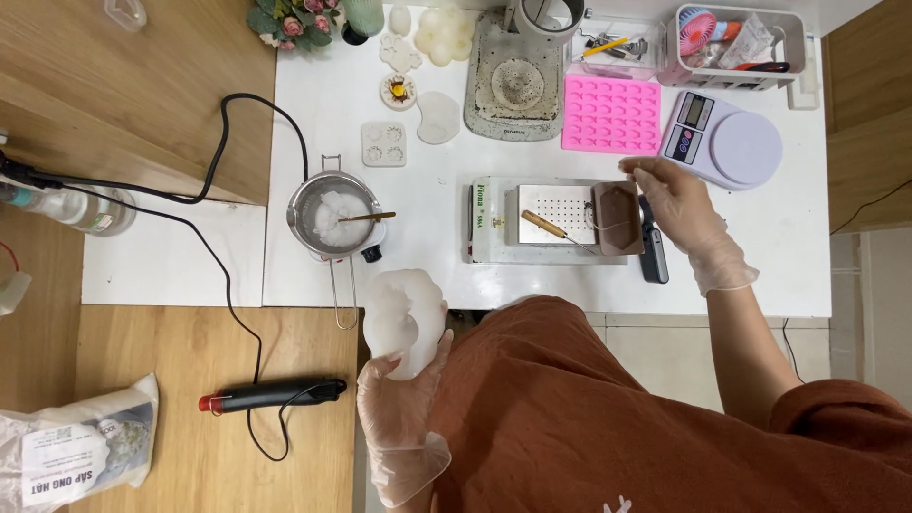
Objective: Cleaning and preparing a silicone candle mold, followed by piercing and threading a wick through it.
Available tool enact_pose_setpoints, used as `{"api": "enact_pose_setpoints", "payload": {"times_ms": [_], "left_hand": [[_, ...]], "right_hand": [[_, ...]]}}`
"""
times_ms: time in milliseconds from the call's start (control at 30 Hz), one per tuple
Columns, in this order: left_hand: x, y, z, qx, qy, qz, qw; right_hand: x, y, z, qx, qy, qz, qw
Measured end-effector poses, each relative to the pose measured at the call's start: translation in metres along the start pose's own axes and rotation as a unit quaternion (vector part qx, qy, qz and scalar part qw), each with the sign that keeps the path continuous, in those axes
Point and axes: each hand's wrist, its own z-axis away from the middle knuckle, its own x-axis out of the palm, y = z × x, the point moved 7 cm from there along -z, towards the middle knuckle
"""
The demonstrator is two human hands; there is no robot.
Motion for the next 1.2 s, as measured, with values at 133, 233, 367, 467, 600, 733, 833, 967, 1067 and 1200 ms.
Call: {"api": "enact_pose_setpoints", "payload": {"times_ms": [133, 233, 367, 467, 600, 733, 833, 967, 1067, 1200], "left_hand": [[0.021, -0.003, -0.002, 0.000, -0.055, 0.047, 0.997], [0.039, -0.004, -0.002, 0.006, -0.043, 0.046, 0.998], [0.065, -0.005, -0.005, -0.022, -0.075, 0.041, 0.996], [0.089, -0.004, -0.004, -0.053, -0.154, 0.067, 0.984], [0.112, 0.001, 0.008, -0.064, -0.230, 0.096, 0.966], [0.147, 0.013, 0.032, -0.058, -0.293, 0.125, 0.946], [0.174, 0.014, 0.047, -0.073, -0.319, 0.114, 0.938], [0.183, 0.017, 0.055, -0.105, -0.388, 0.193, 0.895], [0.198, 0.029, 0.062, -0.085, -0.394, 0.207, 0.891], [0.223, 0.051, 0.067, 0.104, -0.326, -0.022, 0.939]], "right_hand": [[0.026, -0.049, 0.015, -0.080, 0.011, 0.197, 0.977], [0.081, -0.071, 0.023, -0.088, -0.049, 0.369, 0.924], [0.125, -0.008, 0.011, -0.046, -0.100, 0.519, 0.848], [0.125, -0.008, 0.011, -0.093, -0.066, 0.493, 0.863], [0.120, -0.031, 0.018, -0.102, -0.078, 0.471, 0.873], [0.121, -0.040, 0.025, -0.065, -0.101, 0.448, 0.886], [0.113, -0.064, 0.031, -0.063, -0.109, 0.466, 0.876], [0.095, -0.127, 0.043, -0.062, -0.090, 0.373, 0.921], [0.081, -0.166, 0.059, -0.176, -0.046, 0.152, 0.971], [0.069, -0.234, 0.092, -0.301, 0.004, -0.122, 0.946]]}}
